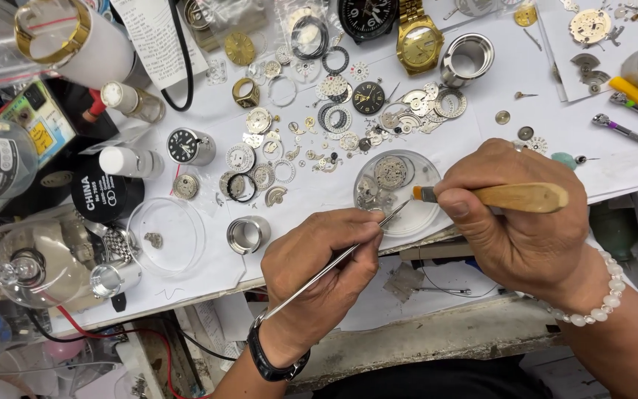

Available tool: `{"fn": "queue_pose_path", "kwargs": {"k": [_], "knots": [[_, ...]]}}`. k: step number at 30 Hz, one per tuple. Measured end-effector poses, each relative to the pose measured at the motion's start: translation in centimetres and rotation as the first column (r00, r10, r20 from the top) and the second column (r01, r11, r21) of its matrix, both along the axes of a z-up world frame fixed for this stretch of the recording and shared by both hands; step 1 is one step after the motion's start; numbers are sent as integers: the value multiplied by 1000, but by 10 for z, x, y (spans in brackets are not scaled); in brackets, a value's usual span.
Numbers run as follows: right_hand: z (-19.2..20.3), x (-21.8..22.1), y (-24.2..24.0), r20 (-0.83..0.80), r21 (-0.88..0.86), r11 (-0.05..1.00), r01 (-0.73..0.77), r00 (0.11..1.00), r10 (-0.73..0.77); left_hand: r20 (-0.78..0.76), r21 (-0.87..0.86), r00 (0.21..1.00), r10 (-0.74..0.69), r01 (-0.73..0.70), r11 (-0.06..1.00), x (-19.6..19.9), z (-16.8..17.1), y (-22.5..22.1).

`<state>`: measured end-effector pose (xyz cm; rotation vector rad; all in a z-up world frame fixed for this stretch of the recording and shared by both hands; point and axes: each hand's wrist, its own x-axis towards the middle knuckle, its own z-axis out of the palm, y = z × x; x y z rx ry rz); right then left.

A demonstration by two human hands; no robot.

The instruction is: Cleaning tiny watch components using tweezers and a small brush in a cleaning dish on a repair bench.

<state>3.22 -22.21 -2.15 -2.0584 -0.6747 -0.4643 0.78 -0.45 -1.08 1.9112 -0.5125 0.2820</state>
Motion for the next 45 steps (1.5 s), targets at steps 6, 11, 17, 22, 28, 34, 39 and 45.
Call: {"fn": "queue_pose_path", "kwargs": {"k": [6, 11, 17, 22, 28, 34, 39, 45], "knots": [[3, 3, 1, -42, -105, 989, -103, 994, 99, 34, -23, 999, 16, -15, 1000, 0, -1, 1], [-11, 3, 0, -38, 36, 998, -58, 998, 59, 64, -18, 998, 16, -15, 1000, -1, -1, 3], [-12, 3, 1, -45, 52, 992, -111, 993, 113, 73, -8, 997, 36, -35, 999, -1, -2, 2], [-10, 3, 0, -23, -23, 993, -112, 994, 111, 52, -5, 998, 39, -39, 999, -1, -1, 0], [-8, 4, -1, -12, -23, 996, -89, 996, 89, 5, -11, 999, 50, -50, 999, -1, 0, -3], [-18, -3, -4, 23, 296, 952, 81, 996, -91, 5, 2, 999, 53, -53, 999, 1, 1, -6], [0, 0, 0, -27, 239, 969, 57, 998, -52, -35, -8, 998, 49, -49, 999, 1, 3, -7], [-1, 4, 4, 7, 26, 1000, -10, 1000, 10, -31, 1, 998, 52, -52, 999, 1, 3, -7]]}}
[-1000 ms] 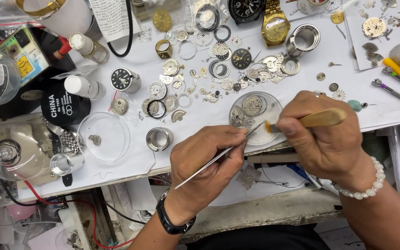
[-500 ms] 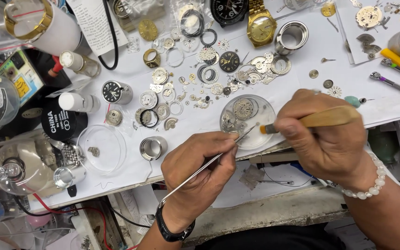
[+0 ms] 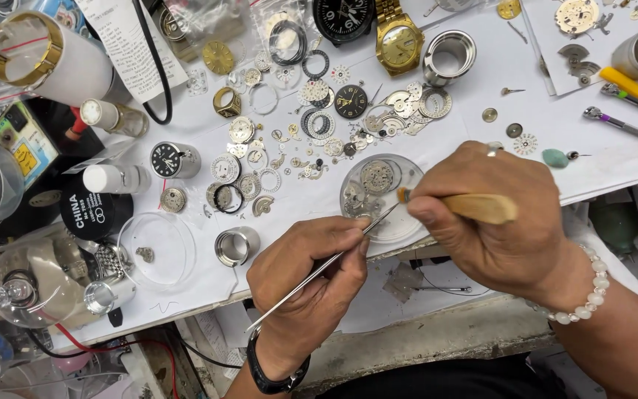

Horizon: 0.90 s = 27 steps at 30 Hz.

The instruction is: Cleaning tiny watch components using tweezers and a small brush in a cleaning dish on a repair bench.

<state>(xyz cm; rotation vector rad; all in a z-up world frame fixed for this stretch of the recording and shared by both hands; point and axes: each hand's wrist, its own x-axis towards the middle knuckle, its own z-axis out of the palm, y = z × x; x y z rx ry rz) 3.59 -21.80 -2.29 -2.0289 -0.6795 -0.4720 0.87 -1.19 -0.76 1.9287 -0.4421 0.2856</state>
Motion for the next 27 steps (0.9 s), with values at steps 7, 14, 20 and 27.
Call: {"fn": "queue_pose_path", "kwargs": {"k": [7, 14, 20, 27], "knots": [[-7, 0, -1, 11, -41, 999, 10, 1000, -10, 22, -5, 1000, -2, 2, 1000, 0, -2, 3], [-7, -1, -3, 18, -32, 999, 7, 1000, -6, 15, -2, 1000, -2, 2, 1000, 0, -1, 3], [-16, -6, -6, -136, 220, 975, 24, 991, 7, 11, -8, 1000, 10, -10, 1000, 0, -3, 1], [-13, -11, -9, -164, 190, 972, 137, 981, -106, -45, -63, 997, 56, -58, 996, -4, -5, 3]]}}
